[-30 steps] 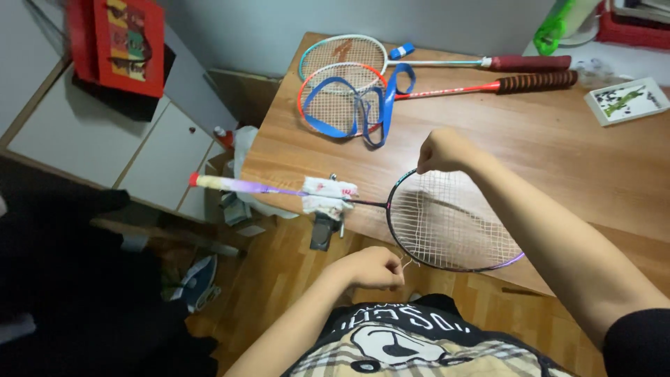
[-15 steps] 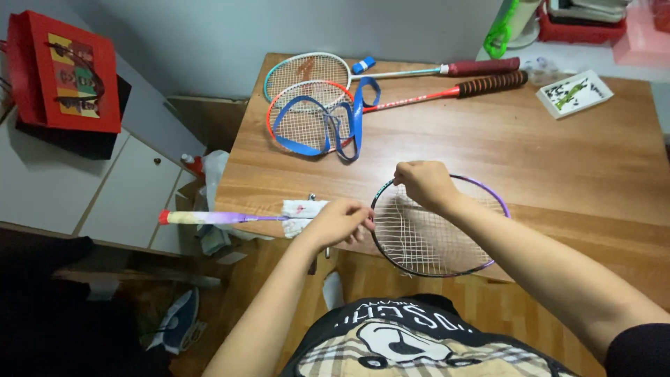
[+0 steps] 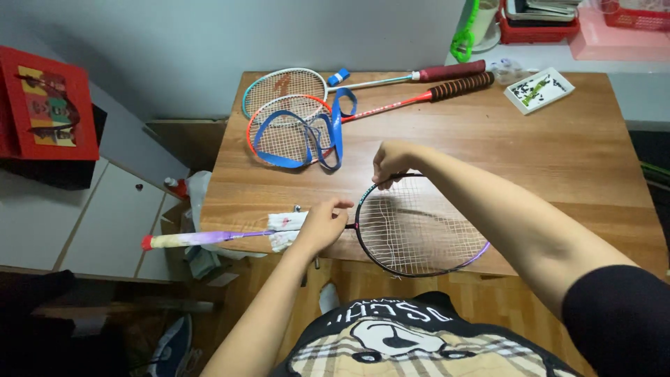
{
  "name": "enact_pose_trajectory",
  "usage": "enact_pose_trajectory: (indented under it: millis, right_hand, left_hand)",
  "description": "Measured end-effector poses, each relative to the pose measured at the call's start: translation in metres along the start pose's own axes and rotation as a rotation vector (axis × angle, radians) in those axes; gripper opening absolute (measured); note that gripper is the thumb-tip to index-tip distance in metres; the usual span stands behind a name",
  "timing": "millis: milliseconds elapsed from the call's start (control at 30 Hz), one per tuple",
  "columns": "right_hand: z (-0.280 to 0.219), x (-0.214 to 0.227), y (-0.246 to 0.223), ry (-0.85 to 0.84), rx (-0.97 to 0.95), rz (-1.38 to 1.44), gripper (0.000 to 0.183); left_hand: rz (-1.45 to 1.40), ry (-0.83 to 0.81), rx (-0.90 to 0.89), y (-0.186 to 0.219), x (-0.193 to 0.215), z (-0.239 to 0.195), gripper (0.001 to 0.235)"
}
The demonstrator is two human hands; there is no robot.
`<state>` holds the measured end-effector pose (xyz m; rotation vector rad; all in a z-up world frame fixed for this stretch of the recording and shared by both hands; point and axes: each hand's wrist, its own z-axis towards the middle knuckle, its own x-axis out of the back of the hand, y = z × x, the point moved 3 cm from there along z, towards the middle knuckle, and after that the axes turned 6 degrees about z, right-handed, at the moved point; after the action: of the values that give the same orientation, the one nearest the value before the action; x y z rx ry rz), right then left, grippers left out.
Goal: The person removes a blue strap from a badminton racket handle and then proceeds to string a different badminton racket by hand. They thread a string through the racket frame and pull it tight, repeating the process to create the racket's net.
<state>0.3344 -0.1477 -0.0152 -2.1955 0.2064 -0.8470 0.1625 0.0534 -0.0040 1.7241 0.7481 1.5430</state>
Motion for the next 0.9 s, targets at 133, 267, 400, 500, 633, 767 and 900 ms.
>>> enact_pose_trajectory:
  millis: [133,267,400,500,633,767,900]
  right_hand:
    - [0.004,-0.008,0.001,-0.072,-0.218,0.068,0.028]
    - [0.011,-0.017,0.024,-0.074,-0.327,0.147,0.049]
    - [0.003,-0.015,0.026,-0.008,-0.313,0.145,0.063]
    - [0.000,-0.014,0.025,0.106,-0.184,0.051,0.065]
    - [-0.029,-0.008,0.001,0.086,-0.133,0.205,0.051]
    - [-0.037,-0.006,0.008,-0.023,-0.171,0.252,0.032]
    - [-0.036,-0.008,0.019,0.015,-0.086,0.301,0.024]
  left_hand:
    - [0.012,-0.061,0.032,-0.009,-0.006,0.001,0.030]
    - [0.011,-0.080,0.052,-0.028,-0.014,0.017,0.029]
    - [0.011,-0.078,0.058,-0.052,-0.038,0.063,0.028]
    - [-0.008,-0.055,-0.026,-0.062,-0.069,0.101,0.027]
    - [-0.102,-0.225,0.081,-0.038,-0.088,0.126,0.028]
    - [-0.165,-0.238,0.131,-0.046,-0.095,0.130,0.025]
    - [-0.318,-0.297,0.207,-0.060,-0.092,0.126,0.023]
